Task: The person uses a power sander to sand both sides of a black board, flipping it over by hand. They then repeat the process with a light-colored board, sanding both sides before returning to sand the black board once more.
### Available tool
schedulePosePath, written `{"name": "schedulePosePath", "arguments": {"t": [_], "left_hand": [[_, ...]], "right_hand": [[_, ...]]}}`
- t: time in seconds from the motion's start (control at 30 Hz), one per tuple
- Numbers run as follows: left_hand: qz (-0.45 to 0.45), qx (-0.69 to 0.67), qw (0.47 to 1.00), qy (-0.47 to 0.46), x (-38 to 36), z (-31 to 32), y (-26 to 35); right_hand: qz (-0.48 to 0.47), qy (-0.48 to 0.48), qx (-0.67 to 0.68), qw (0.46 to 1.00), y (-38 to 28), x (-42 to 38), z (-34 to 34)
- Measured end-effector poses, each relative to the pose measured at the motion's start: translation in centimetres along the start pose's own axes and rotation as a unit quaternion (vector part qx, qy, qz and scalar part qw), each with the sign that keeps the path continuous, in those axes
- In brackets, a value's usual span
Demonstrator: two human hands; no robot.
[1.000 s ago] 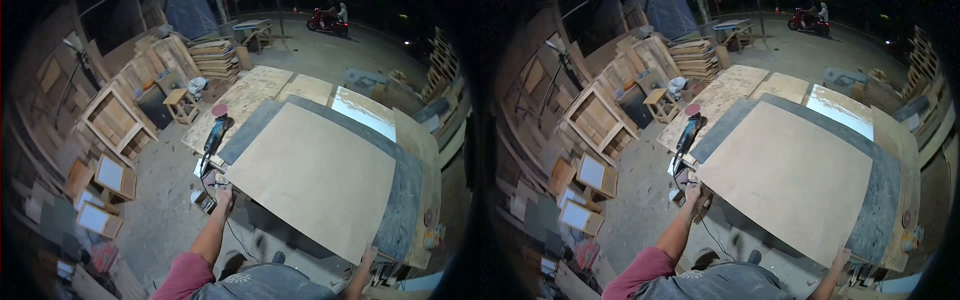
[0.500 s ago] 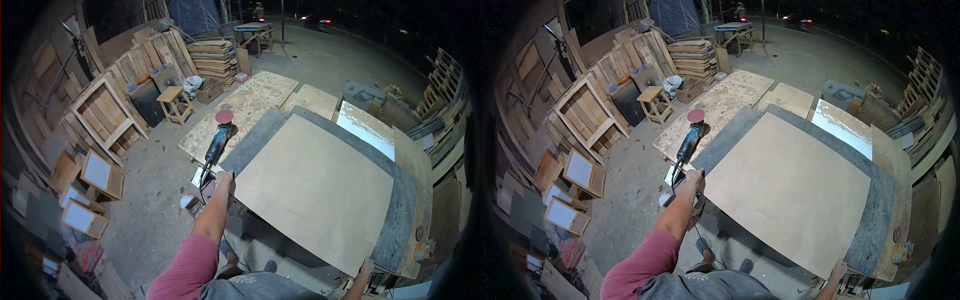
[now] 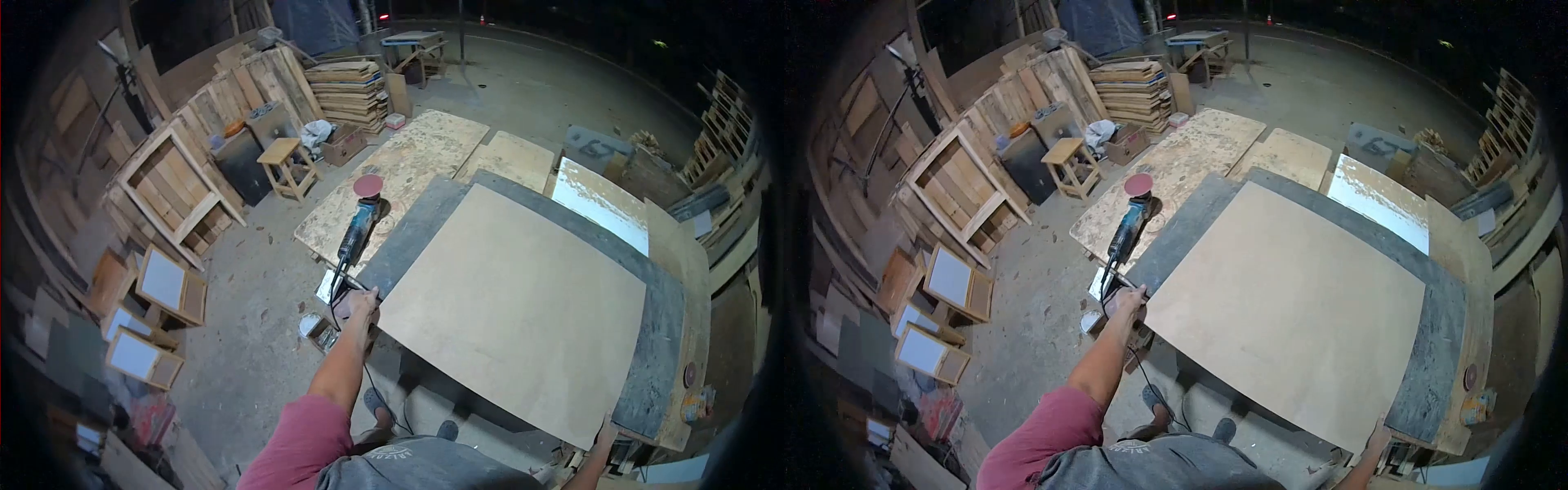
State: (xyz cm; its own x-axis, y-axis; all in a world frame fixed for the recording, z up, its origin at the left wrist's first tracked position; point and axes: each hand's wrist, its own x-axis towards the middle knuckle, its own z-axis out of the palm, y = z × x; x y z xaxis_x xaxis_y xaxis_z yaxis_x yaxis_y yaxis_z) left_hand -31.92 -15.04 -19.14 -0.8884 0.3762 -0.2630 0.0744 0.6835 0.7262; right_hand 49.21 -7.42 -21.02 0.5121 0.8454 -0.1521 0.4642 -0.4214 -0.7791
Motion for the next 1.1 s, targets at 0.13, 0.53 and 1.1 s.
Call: {"name": "schedulePosePath", "arguments": {"t": [0.13,0.53,1.1], "left_hand": [[0.049,-0.195,0.977,0.069,-0.6,1.5,-3.6],[-0.014,-0.502,0.861,-0.082,-11.4,2.8,-0.5],[-0.026,-0.386,0.898,-0.209,-10.9,3.9,-0.1]], "right_hand": [[-0.027,-0.03,-0.053,0.998,0.9,-0.1,-1.3],[0.032,-0.003,-0.136,0.99,-1.3,-5.8,-1.4],[-0.118,0.062,-0.157,0.979,-1.4,0.6,-3.6]]}}
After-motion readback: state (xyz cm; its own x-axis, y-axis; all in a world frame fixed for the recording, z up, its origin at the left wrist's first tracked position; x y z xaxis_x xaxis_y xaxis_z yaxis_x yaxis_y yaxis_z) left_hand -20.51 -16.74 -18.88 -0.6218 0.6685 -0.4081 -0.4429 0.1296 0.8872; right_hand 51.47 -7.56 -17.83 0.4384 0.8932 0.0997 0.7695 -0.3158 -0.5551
